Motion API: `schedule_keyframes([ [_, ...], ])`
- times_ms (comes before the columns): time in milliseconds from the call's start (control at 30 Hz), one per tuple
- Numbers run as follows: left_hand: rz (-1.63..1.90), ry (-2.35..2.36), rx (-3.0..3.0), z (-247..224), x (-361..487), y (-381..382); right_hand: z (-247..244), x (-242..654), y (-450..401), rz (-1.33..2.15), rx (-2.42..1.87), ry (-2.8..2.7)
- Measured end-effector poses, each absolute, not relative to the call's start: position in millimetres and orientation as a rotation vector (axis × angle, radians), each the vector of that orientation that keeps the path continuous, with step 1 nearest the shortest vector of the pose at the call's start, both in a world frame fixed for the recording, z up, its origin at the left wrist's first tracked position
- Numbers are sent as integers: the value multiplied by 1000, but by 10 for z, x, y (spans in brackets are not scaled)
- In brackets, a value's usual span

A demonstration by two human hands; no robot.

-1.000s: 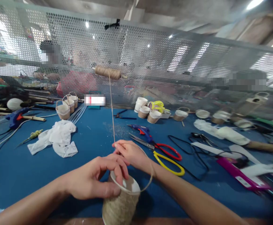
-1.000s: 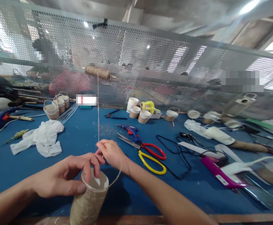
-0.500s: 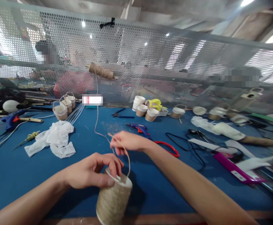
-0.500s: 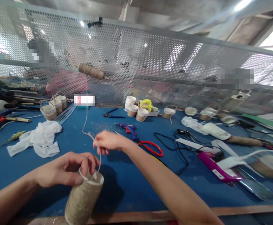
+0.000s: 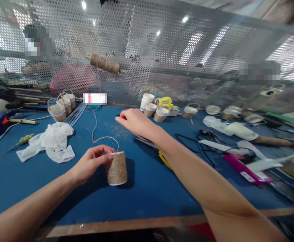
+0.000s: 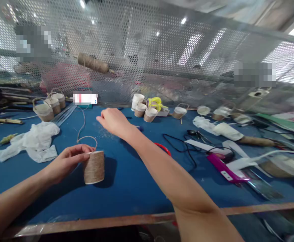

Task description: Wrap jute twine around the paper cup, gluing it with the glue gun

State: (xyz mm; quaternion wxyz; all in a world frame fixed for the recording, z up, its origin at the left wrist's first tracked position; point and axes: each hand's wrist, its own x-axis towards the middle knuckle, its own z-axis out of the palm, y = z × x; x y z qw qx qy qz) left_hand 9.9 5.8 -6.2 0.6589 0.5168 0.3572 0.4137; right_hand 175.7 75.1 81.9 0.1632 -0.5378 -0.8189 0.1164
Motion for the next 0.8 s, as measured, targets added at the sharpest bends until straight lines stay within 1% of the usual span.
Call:
schedule_keyframes([
  [167, 955, 832, 1269, -57, 116, 28, 601, 1925, 299, 765, -1336, -2382],
  [267, 921, 856, 1326, -56, 136, 9, 486, 1886, 141, 852, -1277, -2281],
  [400, 905, 885, 1333, -49, 156, 7, 461, 1799, 86, 814, -1254, -2162],
  [567, 904, 872, 1250, -48, 156, 8, 426, 1679, 176, 746, -1257, -2176],
  [667, 915, 882, 1182, -51, 143, 4, 364, 1744, 382, 613, -1420, -2179],
  [800, 911, 873, 1157, -53, 131, -5, 305, 2169, 740, 327, -1848, -2104],
])
